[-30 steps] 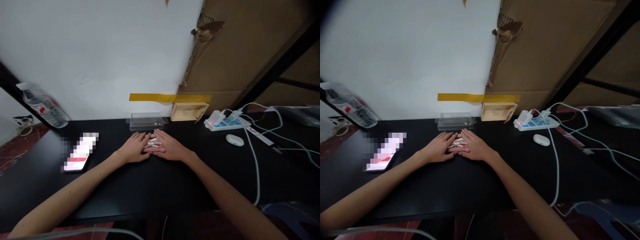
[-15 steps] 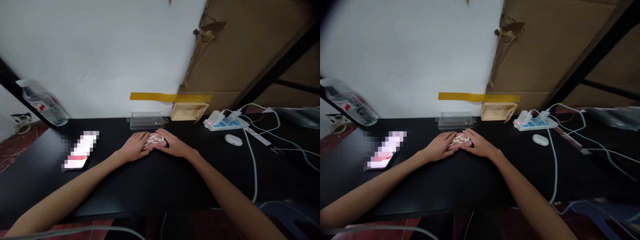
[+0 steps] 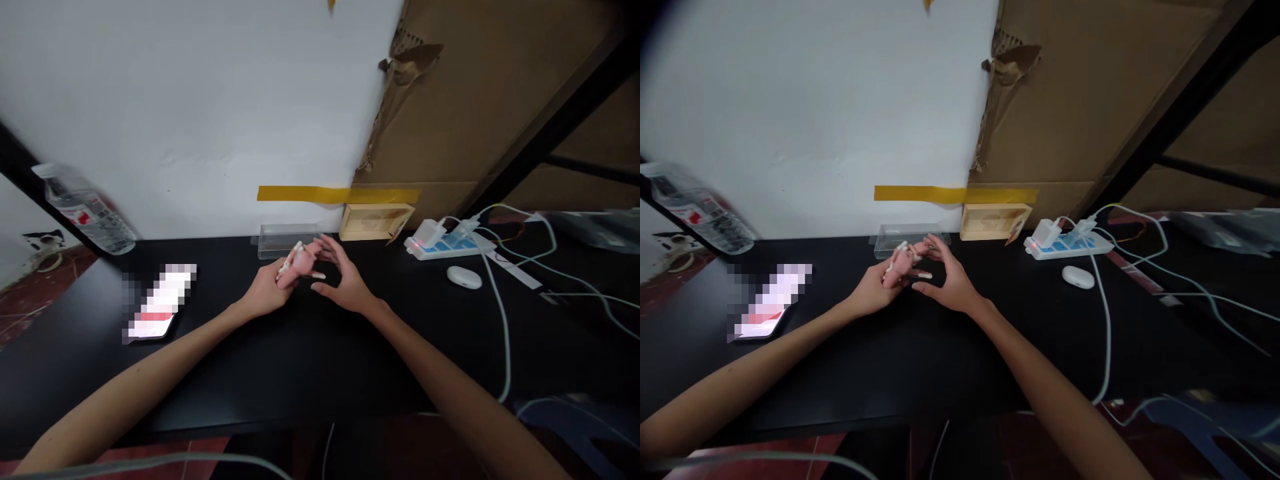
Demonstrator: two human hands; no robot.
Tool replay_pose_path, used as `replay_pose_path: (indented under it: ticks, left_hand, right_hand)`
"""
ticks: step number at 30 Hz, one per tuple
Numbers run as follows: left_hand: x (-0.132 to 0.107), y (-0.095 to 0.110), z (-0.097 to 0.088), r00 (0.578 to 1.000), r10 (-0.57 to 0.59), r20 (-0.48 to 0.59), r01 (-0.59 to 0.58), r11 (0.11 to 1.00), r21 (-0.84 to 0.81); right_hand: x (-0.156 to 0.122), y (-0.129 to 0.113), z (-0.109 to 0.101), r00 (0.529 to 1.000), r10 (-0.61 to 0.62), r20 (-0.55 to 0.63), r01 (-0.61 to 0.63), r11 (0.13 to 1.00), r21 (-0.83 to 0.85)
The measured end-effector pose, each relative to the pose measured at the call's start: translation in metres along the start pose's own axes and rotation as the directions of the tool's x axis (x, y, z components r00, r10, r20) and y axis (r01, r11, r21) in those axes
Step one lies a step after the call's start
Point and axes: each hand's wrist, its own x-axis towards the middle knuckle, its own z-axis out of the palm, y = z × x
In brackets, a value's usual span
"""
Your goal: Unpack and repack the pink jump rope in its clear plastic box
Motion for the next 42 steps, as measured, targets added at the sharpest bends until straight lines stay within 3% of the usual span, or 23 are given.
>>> replay_pose_path:
  ticks: [2, 5, 7, 9, 12, 14, 16, 19, 23, 27, 31, 35, 38, 42]
  left_hand:
    - [-0.001, 0.007, 0.001, 0.979, -0.163, 0.124, 0.196, 0.921, -0.336]
    - [-0.005, 0.014, 0.006, 0.894, -0.242, 0.378, 0.443, 0.613, -0.654]
    - [-0.007, 0.015, 0.008, 0.844, -0.231, 0.484, 0.533, 0.459, -0.71]
    - [-0.009, 0.015, 0.009, 0.81, -0.221, 0.544, 0.585, 0.382, -0.716]
    - [-0.009, 0.016, 0.007, 0.811, -0.217, 0.544, 0.585, 0.33, -0.741]
    - [-0.009, 0.018, 0.005, 0.817, -0.225, 0.531, 0.577, 0.307, -0.757]
    - [-0.009, 0.019, 0.005, 0.806, -0.234, 0.544, 0.591, 0.279, -0.757]
    - [-0.01, 0.019, 0.007, 0.775, -0.252, 0.58, 0.63, 0.224, -0.744]
    - [-0.012, 0.017, 0.013, 0.77, -0.254, 0.586, 0.627, 0.128, -0.768]
    - [-0.013, 0.019, 0.015, 0.757, -0.261, 0.599, 0.629, 0.039, -0.777]
    - [-0.012, 0.02, 0.015, 0.756, -0.251, 0.604, 0.629, 0.023, -0.777]
    - [-0.012, 0.018, 0.016, 0.752, -0.257, 0.607, 0.639, 0.061, -0.767]
    - [-0.013, 0.014, 0.016, 0.764, -0.174, 0.621, 0.639, 0.073, -0.766]
    - [-0.015, 0.01, 0.017, 0.798, 0.038, 0.602, 0.603, -0.008, -0.798]
  right_hand:
    - [0.004, 0.003, 0.004, 0.997, 0.079, -0.005, -0.077, 0.982, 0.174]
    - [0.018, 0.008, 0.014, 0.975, 0.215, 0.063, -0.22, 0.868, 0.445]
    - [0.031, 0.008, 0.023, 0.93, 0.316, 0.185, -0.362, 0.717, 0.596]
    - [0.045, 0.005, 0.031, 0.873, 0.344, 0.345, -0.485, 0.544, 0.685]
    - [0.064, -0.002, 0.042, 0.827, 0.304, 0.473, -0.556, 0.317, 0.768]
    - [0.07, -0.005, 0.048, 0.818, 0.299, 0.492, -0.564, 0.242, 0.79]
    - [0.07, -0.006, 0.054, 0.823, 0.316, 0.472, -0.551, 0.241, 0.799]
    - [0.064, -0.002, 0.061, 0.844, 0.322, 0.429, -0.522, 0.313, 0.793]
    - [0.061, 0.004, 0.065, 0.869, 0.293, 0.399, -0.488, 0.363, 0.794]
    - [0.062, 0.004, 0.062, 0.839, 0.306, 0.45, -0.54, 0.369, 0.757]
    - [0.062, -0.001, 0.054, 0.777, 0.29, 0.558, -0.629, 0.375, 0.681]
    - [0.06, -0.003, 0.049, 0.799, 0.246, 0.548, -0.599, 0.387, 0.7]
    - [0.058, 0.001, 0.05, 0.822, 0.205, 0.532, -0.569, 0.353, 0.743]
    - [0.056, 0.005, 0.053, 0.815, 0.204, 0.543, -0.579, 0.221, 0.785]
